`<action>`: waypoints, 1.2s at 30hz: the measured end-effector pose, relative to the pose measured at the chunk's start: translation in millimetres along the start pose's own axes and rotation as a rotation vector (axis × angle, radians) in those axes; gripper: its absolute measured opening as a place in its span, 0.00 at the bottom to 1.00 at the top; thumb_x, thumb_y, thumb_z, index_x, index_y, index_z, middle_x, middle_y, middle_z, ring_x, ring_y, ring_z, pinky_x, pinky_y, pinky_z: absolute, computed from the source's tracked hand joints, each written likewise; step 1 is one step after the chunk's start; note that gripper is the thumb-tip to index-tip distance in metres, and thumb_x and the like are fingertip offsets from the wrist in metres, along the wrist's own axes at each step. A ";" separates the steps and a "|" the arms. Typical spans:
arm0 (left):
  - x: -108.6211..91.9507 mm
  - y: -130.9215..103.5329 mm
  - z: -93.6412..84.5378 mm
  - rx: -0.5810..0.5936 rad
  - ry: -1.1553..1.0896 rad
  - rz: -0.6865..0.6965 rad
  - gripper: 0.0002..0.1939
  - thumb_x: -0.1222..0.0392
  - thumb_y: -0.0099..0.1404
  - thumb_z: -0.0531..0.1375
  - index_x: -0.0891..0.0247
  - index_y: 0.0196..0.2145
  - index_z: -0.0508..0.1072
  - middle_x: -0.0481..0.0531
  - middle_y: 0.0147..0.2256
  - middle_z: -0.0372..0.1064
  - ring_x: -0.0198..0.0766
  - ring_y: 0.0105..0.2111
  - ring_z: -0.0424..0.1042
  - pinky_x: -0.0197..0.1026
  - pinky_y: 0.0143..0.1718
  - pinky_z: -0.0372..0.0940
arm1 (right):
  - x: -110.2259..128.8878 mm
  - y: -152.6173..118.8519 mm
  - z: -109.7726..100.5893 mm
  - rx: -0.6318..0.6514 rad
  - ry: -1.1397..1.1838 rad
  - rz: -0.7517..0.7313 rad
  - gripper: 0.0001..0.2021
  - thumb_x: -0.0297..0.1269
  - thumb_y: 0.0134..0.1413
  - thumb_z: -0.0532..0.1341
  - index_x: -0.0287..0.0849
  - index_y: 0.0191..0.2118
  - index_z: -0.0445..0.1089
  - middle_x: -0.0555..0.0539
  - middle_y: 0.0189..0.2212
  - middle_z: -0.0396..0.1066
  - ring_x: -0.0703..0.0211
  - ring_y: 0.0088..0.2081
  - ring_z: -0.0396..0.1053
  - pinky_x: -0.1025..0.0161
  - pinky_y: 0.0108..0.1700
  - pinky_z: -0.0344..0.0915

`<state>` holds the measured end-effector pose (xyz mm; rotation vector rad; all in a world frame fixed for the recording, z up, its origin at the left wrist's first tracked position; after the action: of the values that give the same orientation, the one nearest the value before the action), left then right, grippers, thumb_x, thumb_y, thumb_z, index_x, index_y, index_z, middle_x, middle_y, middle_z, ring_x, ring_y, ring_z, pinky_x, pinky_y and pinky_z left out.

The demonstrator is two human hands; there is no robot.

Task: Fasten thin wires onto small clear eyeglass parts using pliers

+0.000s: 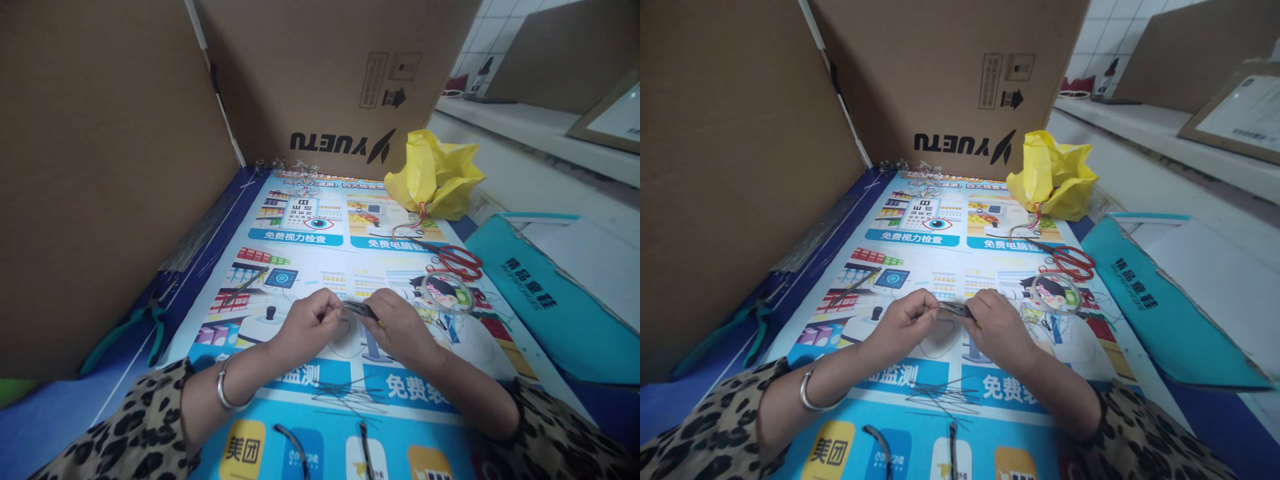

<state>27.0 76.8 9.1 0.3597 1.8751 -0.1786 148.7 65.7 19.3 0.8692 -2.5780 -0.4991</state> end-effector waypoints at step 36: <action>2.7 -3.0 10.4 0.133 -0.204 -0.092 0.05 0.60 0.58 0.53 0.64 0.28 0.62 0.41 0.19 0.56 0.26 0.18 0.55 0.31 0.20 0.53 | 3.4 2.9 -9.8 -0.057 -0.052 -0.063 0.05 0.31 0.52 0.54 0.40 0.28 0.65 0.44 0.26 0.65 0.57 0.33 0.59 0.60 0.36 0.58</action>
<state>34.5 71.4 3.0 0.3326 1.6831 -0.3897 149.1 63.7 29.8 0.9325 -2.5762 -0.6183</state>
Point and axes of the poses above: each hand's wrist, its own y-axis towards the middle knuckle, its own z-axis out of the palm, x = y × z, the point moved 9 cm from there along y, towards the middle knuckle
